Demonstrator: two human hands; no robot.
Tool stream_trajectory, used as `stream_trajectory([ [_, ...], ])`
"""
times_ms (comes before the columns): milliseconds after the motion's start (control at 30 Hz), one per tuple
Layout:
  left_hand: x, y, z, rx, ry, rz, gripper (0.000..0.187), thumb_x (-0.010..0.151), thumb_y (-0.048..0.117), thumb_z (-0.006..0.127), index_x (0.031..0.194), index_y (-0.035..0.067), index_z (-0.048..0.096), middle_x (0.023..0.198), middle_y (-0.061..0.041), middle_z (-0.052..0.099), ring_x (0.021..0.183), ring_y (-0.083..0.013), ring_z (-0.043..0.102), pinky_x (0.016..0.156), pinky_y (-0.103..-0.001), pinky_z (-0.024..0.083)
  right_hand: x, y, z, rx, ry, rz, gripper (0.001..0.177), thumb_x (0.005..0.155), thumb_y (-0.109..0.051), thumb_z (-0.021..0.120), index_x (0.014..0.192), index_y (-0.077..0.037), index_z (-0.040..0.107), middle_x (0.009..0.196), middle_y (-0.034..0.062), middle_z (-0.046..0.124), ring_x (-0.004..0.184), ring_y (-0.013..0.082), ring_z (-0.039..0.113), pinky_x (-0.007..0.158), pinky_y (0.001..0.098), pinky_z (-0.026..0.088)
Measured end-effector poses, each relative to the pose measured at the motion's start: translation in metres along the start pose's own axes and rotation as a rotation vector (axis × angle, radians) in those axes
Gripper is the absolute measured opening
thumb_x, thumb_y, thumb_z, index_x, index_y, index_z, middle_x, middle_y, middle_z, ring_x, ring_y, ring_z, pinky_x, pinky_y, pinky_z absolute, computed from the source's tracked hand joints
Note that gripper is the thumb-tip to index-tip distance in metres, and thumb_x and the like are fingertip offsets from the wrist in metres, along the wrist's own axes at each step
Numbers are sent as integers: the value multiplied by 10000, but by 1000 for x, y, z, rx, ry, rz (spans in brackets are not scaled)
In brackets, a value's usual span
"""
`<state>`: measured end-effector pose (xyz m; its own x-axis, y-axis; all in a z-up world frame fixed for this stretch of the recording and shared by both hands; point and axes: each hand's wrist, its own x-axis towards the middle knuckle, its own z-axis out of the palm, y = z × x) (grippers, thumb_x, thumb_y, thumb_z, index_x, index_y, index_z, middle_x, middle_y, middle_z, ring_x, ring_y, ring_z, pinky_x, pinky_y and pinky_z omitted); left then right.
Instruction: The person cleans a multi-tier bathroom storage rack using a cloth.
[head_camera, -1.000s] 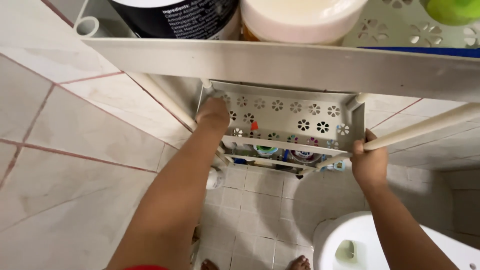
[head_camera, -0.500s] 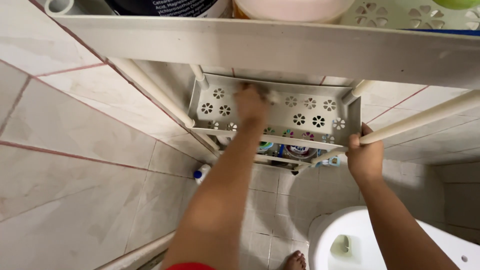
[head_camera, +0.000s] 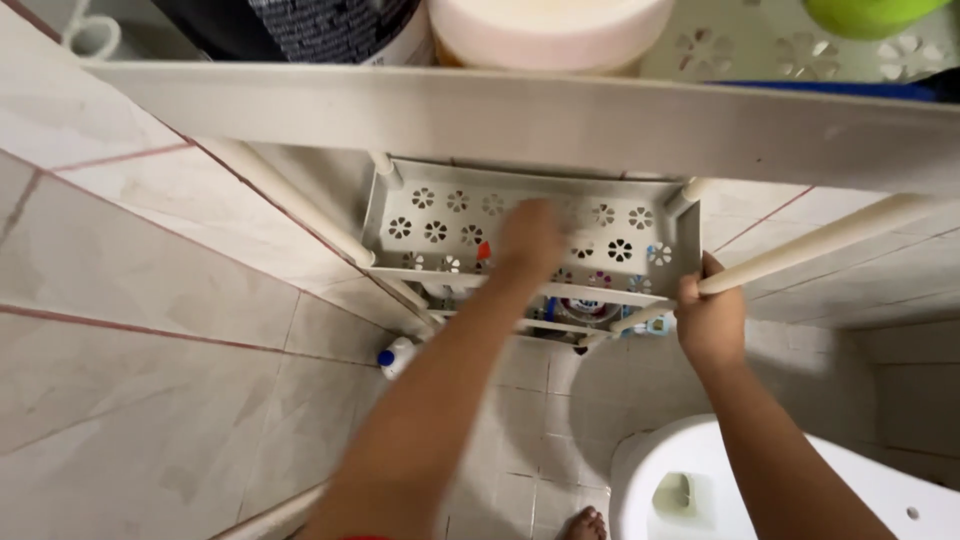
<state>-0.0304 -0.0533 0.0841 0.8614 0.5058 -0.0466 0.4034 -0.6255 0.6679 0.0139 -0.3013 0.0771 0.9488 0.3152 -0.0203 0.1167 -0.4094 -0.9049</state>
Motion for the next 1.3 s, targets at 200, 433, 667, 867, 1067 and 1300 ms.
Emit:
stream_trajectory([
  [200,-3,-80,-97,394,35,-427,275,1045,185,518,1078,54,757,1172,-180,725,1054,-363,719,881,-490,595,3,2,0,-35,34,-9,409,983,-81,505,1363,37,598,750,95,623,614,151,571,565,330,474],
  [433,3,-108,-108,632,-145,-411,236,1009,94,569,1151,10,737,1250,-231,697,1106,-381,721,845,-444,626,2,-13,-1,-87,50,-37,414,992,-90,505,1373,32,612,780,114,624,667,163,575,622,340,481],
  [667,12,-80,-63,567,-359,51,338,931,280,700,1055,-34,727,1113,-248,707,1038,-375,702,930,-443,573,3,2,-2,-63,40,-52,429,994,-76,505,1396,53,580,843,108,647,725,151,593,664,332,493],
  [867,-5,11,29,16,-461,210,81,809,146,759,874,103,779,866,-111,760,793,-238,733,764,-401,598,4,6,0,-56,47,-59,412,998,-72,507,1382,58,581,790,80,625,671,131,571,607,314,473],
  [1067,-34,49,65,-73,-215,356,149,831,188,767,858,45,735,847,-180,730,819,-324,707,771,-472,583,2,-8,1,-19,29,3,389,1003,-92,505,1355,33,610,706,71,574,590,139,526,543,322,443],
  [1300,1,-33,3,246,-177,-67,194,966,172,611,1049,21,698,1090,-211,701,1034,-368,692,906,-502,553,3,0,-1,-86,40,-43,410,998,-87,502,1375,41,596,862,153,668,751,209,624,696,369,505],
])
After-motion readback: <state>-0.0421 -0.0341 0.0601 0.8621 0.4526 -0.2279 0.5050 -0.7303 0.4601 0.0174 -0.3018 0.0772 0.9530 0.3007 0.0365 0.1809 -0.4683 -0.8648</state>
